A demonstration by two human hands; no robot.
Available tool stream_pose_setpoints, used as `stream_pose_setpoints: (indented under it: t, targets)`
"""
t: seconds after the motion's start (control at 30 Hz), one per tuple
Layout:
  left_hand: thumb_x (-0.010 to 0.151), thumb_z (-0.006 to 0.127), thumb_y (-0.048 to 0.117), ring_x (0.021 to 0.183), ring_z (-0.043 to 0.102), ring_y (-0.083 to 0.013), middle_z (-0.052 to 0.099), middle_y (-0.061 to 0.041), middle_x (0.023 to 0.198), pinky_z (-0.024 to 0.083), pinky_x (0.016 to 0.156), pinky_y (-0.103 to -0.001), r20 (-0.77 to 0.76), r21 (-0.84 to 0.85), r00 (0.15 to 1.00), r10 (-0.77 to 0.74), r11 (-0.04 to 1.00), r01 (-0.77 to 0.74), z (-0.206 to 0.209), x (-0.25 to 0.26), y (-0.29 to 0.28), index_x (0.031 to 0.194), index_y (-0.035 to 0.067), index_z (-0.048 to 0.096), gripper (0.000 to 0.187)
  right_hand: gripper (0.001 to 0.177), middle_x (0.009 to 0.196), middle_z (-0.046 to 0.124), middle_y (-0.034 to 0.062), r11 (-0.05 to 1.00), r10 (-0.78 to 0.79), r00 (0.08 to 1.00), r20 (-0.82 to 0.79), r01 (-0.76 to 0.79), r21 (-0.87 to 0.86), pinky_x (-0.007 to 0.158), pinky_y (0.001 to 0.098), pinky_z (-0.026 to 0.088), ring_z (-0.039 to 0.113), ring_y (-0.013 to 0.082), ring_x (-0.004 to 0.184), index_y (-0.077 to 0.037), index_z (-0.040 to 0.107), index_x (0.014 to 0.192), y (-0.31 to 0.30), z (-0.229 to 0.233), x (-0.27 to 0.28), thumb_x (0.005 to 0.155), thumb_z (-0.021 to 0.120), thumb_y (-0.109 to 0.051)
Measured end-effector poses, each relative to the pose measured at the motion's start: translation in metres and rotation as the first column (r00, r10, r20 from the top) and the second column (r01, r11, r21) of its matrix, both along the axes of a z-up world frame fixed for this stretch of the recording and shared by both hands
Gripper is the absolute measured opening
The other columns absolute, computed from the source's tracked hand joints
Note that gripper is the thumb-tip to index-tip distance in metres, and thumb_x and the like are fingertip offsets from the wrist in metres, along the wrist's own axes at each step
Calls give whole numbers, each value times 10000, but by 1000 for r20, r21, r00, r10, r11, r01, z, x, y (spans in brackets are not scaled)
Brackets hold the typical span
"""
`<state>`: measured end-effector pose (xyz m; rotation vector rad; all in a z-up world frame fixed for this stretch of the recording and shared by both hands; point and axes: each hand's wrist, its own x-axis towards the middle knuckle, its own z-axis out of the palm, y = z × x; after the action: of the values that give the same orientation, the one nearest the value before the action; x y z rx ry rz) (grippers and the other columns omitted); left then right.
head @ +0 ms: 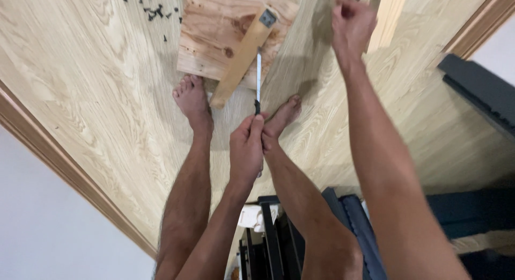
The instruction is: The person uses a screwdriver to attach a metal bracket to a wooden plank by driving screws into pre-drilled holes. The person repeatedly positions the bracket, inserts screws, and tightens them while working on the floor.
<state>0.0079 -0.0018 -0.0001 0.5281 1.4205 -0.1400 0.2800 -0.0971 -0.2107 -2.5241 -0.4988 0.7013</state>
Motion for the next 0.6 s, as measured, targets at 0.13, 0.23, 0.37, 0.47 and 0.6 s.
stream_pose_setpoints:
  t: [0.13,0.23,0.37,0.47,0.6]
  targets:
    - [1044,561,285,508,472,-53,537,7,595,383,476,-244,-28,24,981,-191,981,191,7,2,4,891,0,696,351,158,851,742,112,809,-491,661,-568,587,-16,620,254,619,706,127,686,-23,766,1016,7,41,-39,913,647,-21]
    - [1042,564,286,505,460,-61,527,-11,556,364,477,-264,-55,82,953,-299,949,303,9,3,6,823,1,681,378,158,939,763,114,688,-440,339,-832,722,-70,730,246,607,726,149,798,24,713,1099,7,66,-68,962,666,-37]
    - [1030,572,287,507,476,-64,540,-12,565,376,477,-268,-49,88,952,-303,948,306,9,4,6,867,-1,701,355,146,1037,771,120,547,-377,47,-925,818,-181,826,283,610,739,172,928,5,664,1094,18,82,-89,992,667,-99]
    - [1015,574,289,513,491,-55,570,1,585,393,479,-259,-42,65,958,-282,956,285,9,2,3,929,15,718,321,226,1111,762,122,571,-328,11,-945,799,-189,872,289,594,737,187,1019,4,669,1177,23,91,-98,1003,656,-140]
    - [1025,580,288,532,484,-55,576,0,606,392,490,-258,-34,91,961,-273,957,275,7,0,0,936,7,720,327,315,1194,751,126,631,-290,-1,-957,752,-192,894,287,595,729,189,1085,15,667,1269,30,99,-102,1012,632,-164]
